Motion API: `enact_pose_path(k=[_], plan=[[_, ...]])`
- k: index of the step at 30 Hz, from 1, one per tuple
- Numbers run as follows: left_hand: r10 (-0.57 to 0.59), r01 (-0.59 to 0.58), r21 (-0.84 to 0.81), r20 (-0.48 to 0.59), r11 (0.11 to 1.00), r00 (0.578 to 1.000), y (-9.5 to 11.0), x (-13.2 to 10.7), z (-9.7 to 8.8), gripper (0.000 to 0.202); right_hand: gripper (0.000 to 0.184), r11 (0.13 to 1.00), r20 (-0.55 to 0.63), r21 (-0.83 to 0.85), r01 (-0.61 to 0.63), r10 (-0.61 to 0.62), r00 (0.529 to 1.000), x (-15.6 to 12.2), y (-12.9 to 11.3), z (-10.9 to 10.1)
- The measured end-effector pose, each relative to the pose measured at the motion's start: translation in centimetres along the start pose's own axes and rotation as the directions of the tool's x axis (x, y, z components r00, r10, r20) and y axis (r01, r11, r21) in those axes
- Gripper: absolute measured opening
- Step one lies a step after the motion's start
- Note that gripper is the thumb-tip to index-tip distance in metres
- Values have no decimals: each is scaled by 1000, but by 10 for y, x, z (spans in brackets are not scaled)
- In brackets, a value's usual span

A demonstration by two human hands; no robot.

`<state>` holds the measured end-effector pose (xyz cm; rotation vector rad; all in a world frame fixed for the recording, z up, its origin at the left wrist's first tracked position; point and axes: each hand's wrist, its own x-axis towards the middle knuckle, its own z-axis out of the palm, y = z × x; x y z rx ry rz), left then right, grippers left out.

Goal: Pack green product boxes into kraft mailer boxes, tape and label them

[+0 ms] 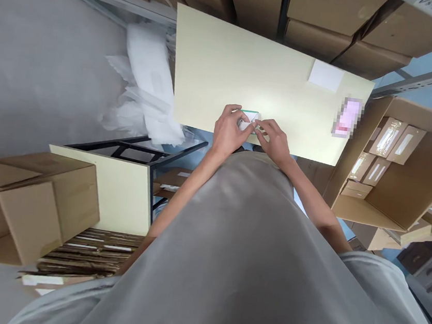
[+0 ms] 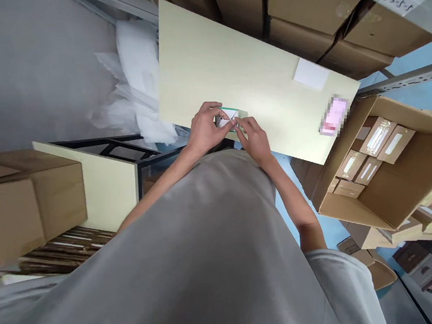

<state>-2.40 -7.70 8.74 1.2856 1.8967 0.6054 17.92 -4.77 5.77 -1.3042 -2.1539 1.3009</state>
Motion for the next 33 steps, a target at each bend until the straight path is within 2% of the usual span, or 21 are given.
enact_pose_path(k=[8, 11, 18, 22, 25, 29, 33], plan=[[-11, 11, 3, -34, 1000, 999, -7, -3, 7, 10, 44, 1000, -18, -8, -7, 6, 1000, -4, -1, 1], [-12, 12, 6, -57, 1000, 998, -8, -4, 8, 17, 40, 1000, -5, -15, 4, -4, 1000, -6, -4, 1], [-14, 14, 15, -13, 1000, 1000, -9, -5, 3, 14, 36, 997, -1, -73, 22, -22, 1000, -10, -7, 4], [24, -22, -29, 68, 999, 997, -15, -4, 0, 9, 37, 1000, -32, -9, -22, 22, 999, -15, -2, 5], [35, -29, -54, 110, 998, 993, -18, -5, -3, 11, 45, 996, -46, 81, -23, 27, 999, -18, 1, 6], [51, -49, -33, 73, 998, 996, -17, -9, -1, 10, 61, 989, -55, 139, -53, 61, 997, -15, 1, 8], [21, -21, -18, 20, 1000, 1000, -15, -11, 5, 19, 58, 984, -71, 165, -64, 76, 995, -11, 1, 9]])
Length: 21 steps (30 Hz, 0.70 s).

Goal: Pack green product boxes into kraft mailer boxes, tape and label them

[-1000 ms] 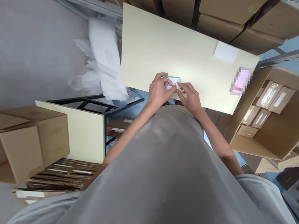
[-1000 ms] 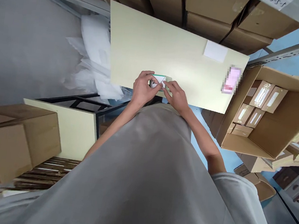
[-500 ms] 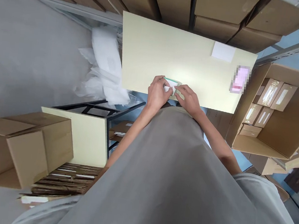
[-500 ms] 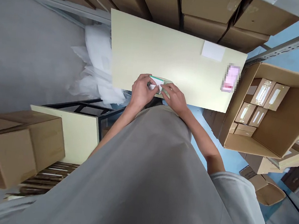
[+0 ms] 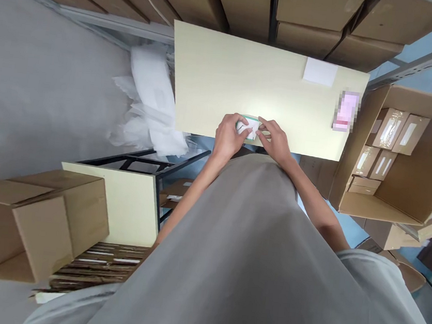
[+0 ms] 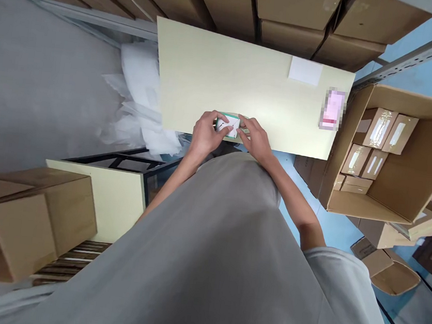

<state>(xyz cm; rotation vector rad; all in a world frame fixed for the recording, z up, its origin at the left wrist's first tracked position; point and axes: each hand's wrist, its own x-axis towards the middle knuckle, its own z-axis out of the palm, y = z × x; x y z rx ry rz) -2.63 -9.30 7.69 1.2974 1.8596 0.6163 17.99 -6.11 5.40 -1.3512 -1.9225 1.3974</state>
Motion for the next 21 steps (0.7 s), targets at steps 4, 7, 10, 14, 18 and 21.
enact_pose_path(k=[4, 7, 10, 14, 18, 21], plan=[[-5, 5, 16, 32, 1000, 999, 4, 0, 1, 23, 54, 1000, -31, 16, -16, 16, 999, 4, 1, 1], [46, -47, 24, 49, 999, 998, 8, -3, -2, 19, 52, 998, -54, 12, -57, 57, 997, 7, 1, 1], [78, -81, 59, 42, 995, 996, 10, -8, -4, 19, 48, 998, -48, -13, -62, 62, 997, 10, -1, -1], [57, -57, 83, 4, 995, 998, 8, -11, -1, 21, 35, 987, 9, -158, -7, 8, 1000, 11, -14, -5], [43, -43, 81, -4, 996, 999, 10, -10, 2, 24, 33, 916, 67, -400, -41, 75, 995, 13, -40, -4], [11, -13, 116, 15, 993, 1000, 15, -8, 2, 24, 34, 858, 95, -505, -88, 157, 983, 16, -57, 2]])
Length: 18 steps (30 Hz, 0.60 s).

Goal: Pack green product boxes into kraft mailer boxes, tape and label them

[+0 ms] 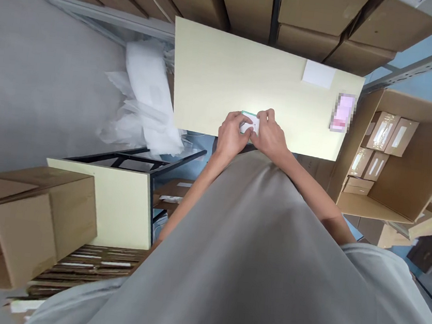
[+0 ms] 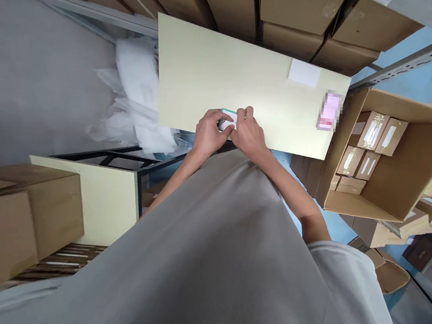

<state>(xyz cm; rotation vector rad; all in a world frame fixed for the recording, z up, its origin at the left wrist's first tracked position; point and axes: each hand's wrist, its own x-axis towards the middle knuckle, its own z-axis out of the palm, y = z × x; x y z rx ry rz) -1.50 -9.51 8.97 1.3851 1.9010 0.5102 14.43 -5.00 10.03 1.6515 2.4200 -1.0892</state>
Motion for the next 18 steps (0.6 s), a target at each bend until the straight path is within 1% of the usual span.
enact_pose_path(k=[3, 9, 14, 16, 18], plan=[[0, 0, -12, 11, 1000, 1000, 2, 3, -2, 23, 31, 1000, 3, -6, -27, 27, 1000, 4, -6, 1], [24, -18, -125, 48, 992, 999, -4, 5, -5, 29, 27, 999, -26, 21, -45, 46, 999, 12, 7, 2], [0, 14, -176, 81, 984, 997, -4, 1, -1, 33, 21, 996, -77, -6, -88, 87, 993, 20, 6, 3], [6, 9, -190, 80, 982, 997, -1, -1, 2, 35, 21, 993, -104, -10, -117, 115, 988, 22, 5, 4], [15, 0, -214, 69, 977, 998, 2, -3, 5, 35, 22, 993, -115, -3, -118, 117, 986, 23, 7, 3]])
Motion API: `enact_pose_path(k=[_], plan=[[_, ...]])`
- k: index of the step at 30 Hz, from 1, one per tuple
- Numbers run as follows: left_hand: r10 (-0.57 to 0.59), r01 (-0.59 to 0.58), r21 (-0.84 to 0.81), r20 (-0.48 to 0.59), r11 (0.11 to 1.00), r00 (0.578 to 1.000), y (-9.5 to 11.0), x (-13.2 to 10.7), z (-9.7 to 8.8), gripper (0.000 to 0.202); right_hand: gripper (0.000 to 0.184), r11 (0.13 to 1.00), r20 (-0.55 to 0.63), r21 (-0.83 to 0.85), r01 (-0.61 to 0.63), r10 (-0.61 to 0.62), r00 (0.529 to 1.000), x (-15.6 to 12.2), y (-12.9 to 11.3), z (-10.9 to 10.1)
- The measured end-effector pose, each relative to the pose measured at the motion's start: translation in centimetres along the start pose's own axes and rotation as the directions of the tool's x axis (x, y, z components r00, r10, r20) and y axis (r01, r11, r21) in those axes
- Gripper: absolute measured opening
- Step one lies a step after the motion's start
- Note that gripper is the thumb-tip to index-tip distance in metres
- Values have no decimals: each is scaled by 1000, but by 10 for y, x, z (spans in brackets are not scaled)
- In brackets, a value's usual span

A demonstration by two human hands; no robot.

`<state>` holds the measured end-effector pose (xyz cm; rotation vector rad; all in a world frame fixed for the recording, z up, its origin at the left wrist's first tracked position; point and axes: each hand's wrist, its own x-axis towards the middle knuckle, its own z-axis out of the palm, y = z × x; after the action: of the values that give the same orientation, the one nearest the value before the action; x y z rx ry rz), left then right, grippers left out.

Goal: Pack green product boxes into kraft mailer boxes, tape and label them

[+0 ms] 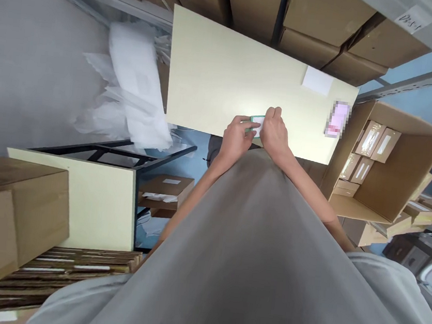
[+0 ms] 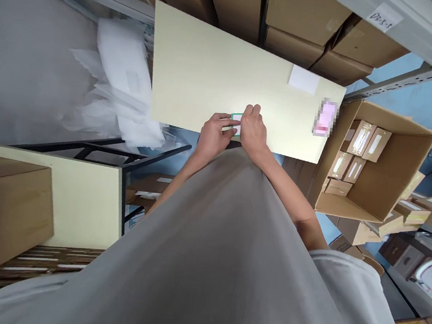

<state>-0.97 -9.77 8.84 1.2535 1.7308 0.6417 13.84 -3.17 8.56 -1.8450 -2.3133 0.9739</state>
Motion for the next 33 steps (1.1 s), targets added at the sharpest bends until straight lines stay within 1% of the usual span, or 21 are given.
enact_pose_path(k=[4, 7, 9, 12, 15, 18, 21, 23, 26, 28, 30, 33], plan=[[7, -9, -59, -45, 998, 999, 2, 0, 4, 29, 27, 999, 16, 9, 50, -50, 999, -2, 9, -9], [-38, 30, -94, -91, 995, 995, 0, 3, 3, 23, 35, 996, 54, 29, 82, -84, 995, -5, 17, -19], [-84, 70, -132, -107, 989, 991, -5, 5, 2, 25, 42, 990, 81, 84, 116, -123, 989, -7, 21, -24], [-118, 95, -228, -88, 969, 989, -14, 9, -1, 33, 45, 970, 75, 189, 152, -169, 983, -11, 25, -25], [-103, 82, -305, -54, 949, 993, -23, 8, -6, 39, 42, 956, 64, 237, 172, -192, 979, -14, 26, -23], [-86, 68, -300, -45, 951, 995, -26, 6, -13, 41, 37, 959, 80, 216, 185, -206, 975, -15, 24, -23], [-80, 67, -282, -35, 957, 996, -24, 4, -20, 39, 24, 962, 92, 174, 212, -230, 969, -14, 19, -24], [-80, 69, -272, -29, 960, 996, -22, 4, -23, 38, 18, 954, 77, 180, 239, -255, 964, -12, 14, -25], [-88, 80, -252, -21, 964, 996, -18, 4, -25, 38, 20, 943, 63, 210, 258, -276, 959, -10, 5, -27], [-97, 90, -241, -15, 966, 995, -15, 3, -25, 37, 19, 946, 92, 218, 242, -266, 959, -8, 0, -29], [-106, 101, -230, -11, 968, 994, -13, 1, -24, 37, 14, 952, 131, 222, 209, -242, 961, -7, -3, -31], [-105, 100, -214, -9, 972, 994, -13, -2, -22, 37, 9, 957, 170, 235, 167, -210, 963, -5, -1, -30]])
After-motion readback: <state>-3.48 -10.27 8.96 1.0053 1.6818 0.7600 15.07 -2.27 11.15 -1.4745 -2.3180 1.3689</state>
